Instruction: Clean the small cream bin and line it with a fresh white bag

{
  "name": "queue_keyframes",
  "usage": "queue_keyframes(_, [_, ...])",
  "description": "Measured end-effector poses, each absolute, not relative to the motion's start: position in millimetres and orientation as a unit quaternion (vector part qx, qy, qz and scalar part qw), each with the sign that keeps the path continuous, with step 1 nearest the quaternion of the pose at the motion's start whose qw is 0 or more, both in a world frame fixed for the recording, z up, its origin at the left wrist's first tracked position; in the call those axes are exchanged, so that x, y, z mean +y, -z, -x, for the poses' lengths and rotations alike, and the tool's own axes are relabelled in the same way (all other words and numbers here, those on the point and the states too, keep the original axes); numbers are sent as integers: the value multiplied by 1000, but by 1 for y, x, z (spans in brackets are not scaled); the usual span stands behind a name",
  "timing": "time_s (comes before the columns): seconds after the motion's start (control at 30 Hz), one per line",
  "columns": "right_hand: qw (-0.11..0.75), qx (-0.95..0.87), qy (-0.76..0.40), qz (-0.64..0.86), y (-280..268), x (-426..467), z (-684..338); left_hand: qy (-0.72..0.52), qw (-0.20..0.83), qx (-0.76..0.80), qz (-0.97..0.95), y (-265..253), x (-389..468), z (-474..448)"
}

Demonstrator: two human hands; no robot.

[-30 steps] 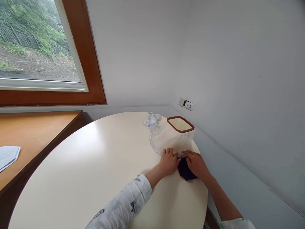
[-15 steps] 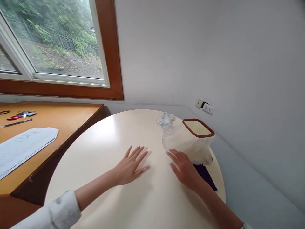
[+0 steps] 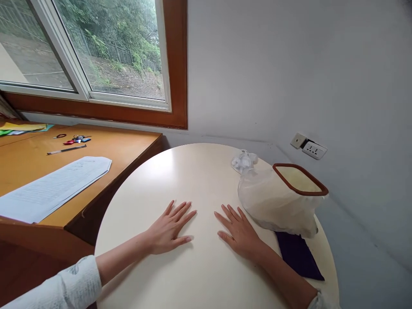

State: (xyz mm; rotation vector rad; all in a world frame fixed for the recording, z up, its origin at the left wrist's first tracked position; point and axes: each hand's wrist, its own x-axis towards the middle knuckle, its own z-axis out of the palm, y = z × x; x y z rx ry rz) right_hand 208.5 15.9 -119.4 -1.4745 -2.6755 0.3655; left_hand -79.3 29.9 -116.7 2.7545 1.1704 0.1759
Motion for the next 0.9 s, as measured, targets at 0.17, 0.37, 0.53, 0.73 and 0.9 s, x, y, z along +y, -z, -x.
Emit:
queue_keyframes(0.17, [33, -868, -121, 480, 120, 16, -208, -71, 52, 385, -919, 116, 28, 79])
queue_keyframes(0.37, [36, -867, -127, 480, 120, 16, -208, -53, 67, 391, -916, 115, 29, 78])
queue_keyframes(0.53, [37, -865, -136, 482, 116, 16, -208, -32, 79, 394, -915, 113, 28, 79])
queue_keyframes(0.73, [74, -866, -127, 478, 119, 14, -208, -76, 79, 423, -899, 109, 32, 62])
queue_keyframes(0.9, [233, -865, -36, 444, 109, 12, -207, -222, 144, 510, -818, 99, 52, 32])
